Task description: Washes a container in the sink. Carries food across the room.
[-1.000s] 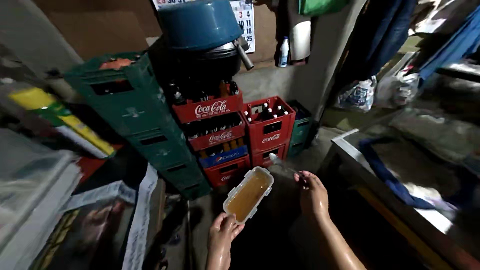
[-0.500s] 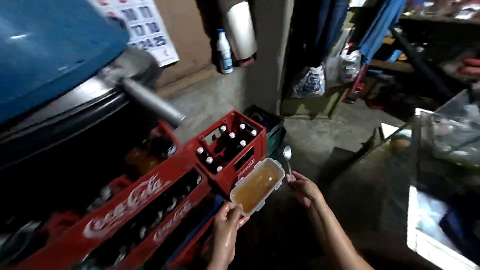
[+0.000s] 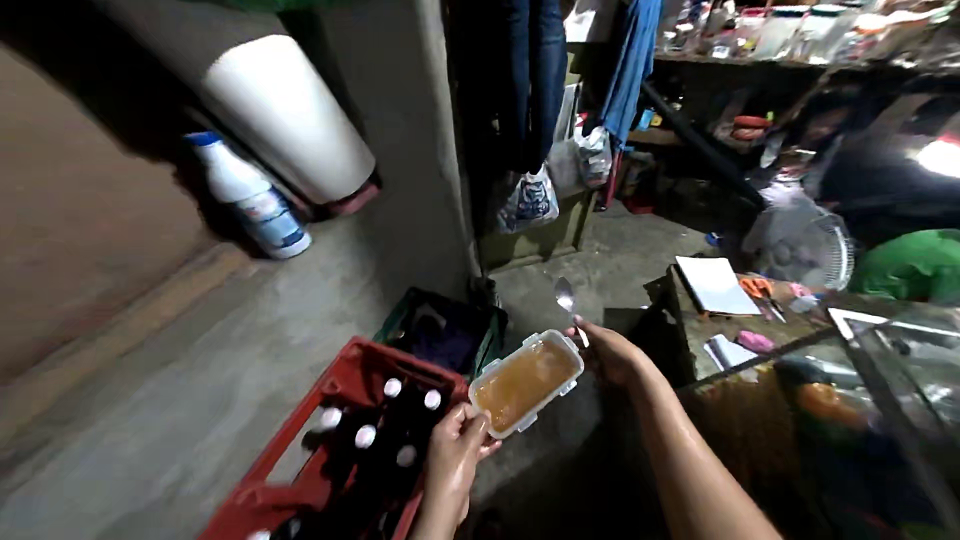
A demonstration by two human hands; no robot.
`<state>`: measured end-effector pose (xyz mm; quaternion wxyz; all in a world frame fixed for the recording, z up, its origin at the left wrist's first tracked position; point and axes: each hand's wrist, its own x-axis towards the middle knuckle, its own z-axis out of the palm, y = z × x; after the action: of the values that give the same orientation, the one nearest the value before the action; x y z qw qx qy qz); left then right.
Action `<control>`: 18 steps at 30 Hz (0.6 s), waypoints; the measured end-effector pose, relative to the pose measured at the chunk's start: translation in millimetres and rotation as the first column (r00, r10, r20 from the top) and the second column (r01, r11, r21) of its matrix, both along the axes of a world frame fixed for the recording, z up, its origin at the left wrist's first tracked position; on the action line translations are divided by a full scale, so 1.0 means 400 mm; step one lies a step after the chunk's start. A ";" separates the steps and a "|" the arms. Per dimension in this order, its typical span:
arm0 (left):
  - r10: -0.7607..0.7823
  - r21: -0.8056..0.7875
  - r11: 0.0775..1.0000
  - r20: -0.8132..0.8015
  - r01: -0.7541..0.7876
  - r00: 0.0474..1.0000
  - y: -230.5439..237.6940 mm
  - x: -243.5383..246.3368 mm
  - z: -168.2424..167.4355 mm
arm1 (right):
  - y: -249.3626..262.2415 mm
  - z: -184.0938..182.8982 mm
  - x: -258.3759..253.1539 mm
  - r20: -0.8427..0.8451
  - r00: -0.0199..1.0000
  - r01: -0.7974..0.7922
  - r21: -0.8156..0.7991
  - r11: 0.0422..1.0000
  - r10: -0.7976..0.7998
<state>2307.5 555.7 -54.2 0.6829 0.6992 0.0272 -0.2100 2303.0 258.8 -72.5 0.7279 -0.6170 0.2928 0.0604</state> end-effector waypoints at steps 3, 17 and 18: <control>-0.119 0.016 0.993 -0.014 0.119 0.993 -0.122 0.156 0.000 | -0.121 0.047 0.068 -0.094 0.994 -0.070 -0.173 0.982 0.055; -0.477 0.022 0.879 -0.020 0.477 0.879 -0.785 0.778 -0.022 | -0.766 -0.033 0.414 -0.085 0.991 -0.100 0.002 0.995 0.100; -0.500 0.014 0.866 -0.014 0.501 0.866 -0.844 0.821 -0.014 | -0.817 -0.021 0.440 -0.079 0.993 -0.091 0.019 0.996 0.093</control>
<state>2635.9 218.2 -60.0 0.5991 0.6870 -0.1498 -0.3830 2479.1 -68.2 -80.7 0.7168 -0.6215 0.2923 0.1206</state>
